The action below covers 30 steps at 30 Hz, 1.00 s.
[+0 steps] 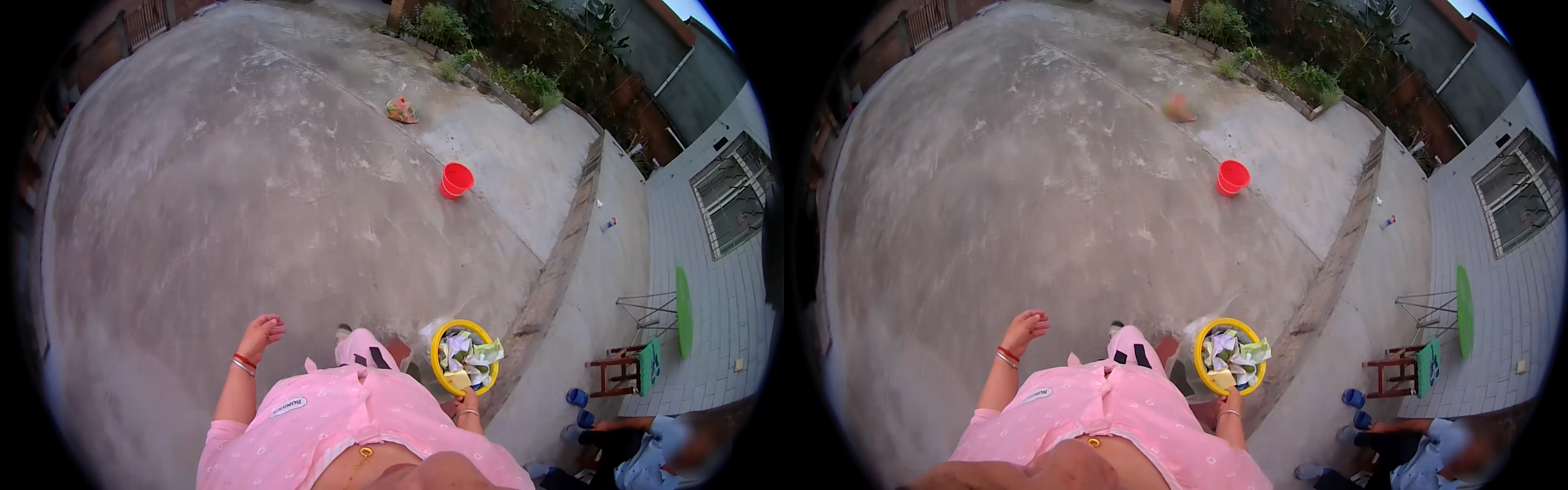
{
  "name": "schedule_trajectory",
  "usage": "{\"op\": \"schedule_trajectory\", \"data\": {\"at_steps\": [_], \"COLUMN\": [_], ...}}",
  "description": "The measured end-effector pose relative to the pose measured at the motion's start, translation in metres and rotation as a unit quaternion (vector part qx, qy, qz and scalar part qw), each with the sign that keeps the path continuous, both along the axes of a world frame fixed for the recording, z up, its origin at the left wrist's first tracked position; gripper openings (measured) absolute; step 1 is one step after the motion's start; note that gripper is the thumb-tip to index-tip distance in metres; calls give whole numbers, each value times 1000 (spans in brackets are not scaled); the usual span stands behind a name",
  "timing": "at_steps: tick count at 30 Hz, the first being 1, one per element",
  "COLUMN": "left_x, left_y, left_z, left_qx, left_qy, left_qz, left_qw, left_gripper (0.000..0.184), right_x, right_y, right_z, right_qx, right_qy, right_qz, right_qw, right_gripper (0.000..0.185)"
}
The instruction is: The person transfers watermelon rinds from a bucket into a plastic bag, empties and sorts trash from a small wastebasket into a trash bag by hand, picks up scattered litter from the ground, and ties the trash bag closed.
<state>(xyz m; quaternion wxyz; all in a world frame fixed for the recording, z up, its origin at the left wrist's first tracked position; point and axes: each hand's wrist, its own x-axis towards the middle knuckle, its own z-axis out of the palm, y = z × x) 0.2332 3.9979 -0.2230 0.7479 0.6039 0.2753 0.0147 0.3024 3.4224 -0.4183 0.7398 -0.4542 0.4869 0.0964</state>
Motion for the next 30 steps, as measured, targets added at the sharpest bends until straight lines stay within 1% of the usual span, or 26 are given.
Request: {"op": "schedule_trajectory", "data": {"at_steps": [1,3,5,7,8,9,10,11,13,15,16,17,20,21,23,24,26,28,30], "left_x": [21,60,116,177,199,216,205,205,206,222,228,254,271,285,327,372,425,475,547], "left_y": [8,35,74,113,129,146,146,154,157,170,183,210,259,276,304,322,343,356,360], "left_z": [3,11,8,2,-11,-31,-42,-35,-29,-36,-41,-50,-64,-59,-51,-52,-44,-37,-16], "left_qx": [-5,19,30,29,19,13,10,8,-10,-15,-14,-45,-109,-105,-102,-95,-75,-76,-66], "left_qy": [3,-27,-48,-56,-41,-27,-9,6,33,51,61,54,34,31,19,23,21,-14,-43], "left_qz": [-16,-9,3,24,40,54,66,53,31,52,61,76,138,145,157,155,164,148,113], "left_qw": [1000,999,998,998,998,998,998,999,999,997,996,995,984,983,982,983,983,986,990], "left_gripper": [29,28,28,29,29,29,29,30,31,32,33,34,38,38,38,39,40,37,33], "right_x": [11,35,85,147,179,213,219,225,259,308,329,356,408,427,463,495,530,556,587], "right_y": [10,31,70,119,138,156,161,176,200,204,207,223,242,251,267,277,292,300,304], "right_z": [-7,-20,-33,-44,-45,-50,-62,-64,-32,-17,-13,-8,4,7,15,16,16,21,22], "right_qx": [-8,-11,1,-31,-47,-41,-34,-30,-31,-46,-50,-56,-59,-67,-93,-100,-95,-90,-81], "right_qy": [12,23,13,38,49,30,16,10,30,14,8,1,-29,-43,-17,-14,-27,-11,-3], "right_qz": [-4,-11,-17,-81,-111,-120,-131,-144,-148,-100,-76,-73,-49,-49,-76,-92,-116,-147,-164], "right_qw": [1000,1000,1000,996,991,991,991,989,988,994,996,996,997,996,993,991,988,985,983], "right_gripper": [10,10,11,13,14,15,16,17,16,15,15,15,16,17,14,14,15,15,16]}}
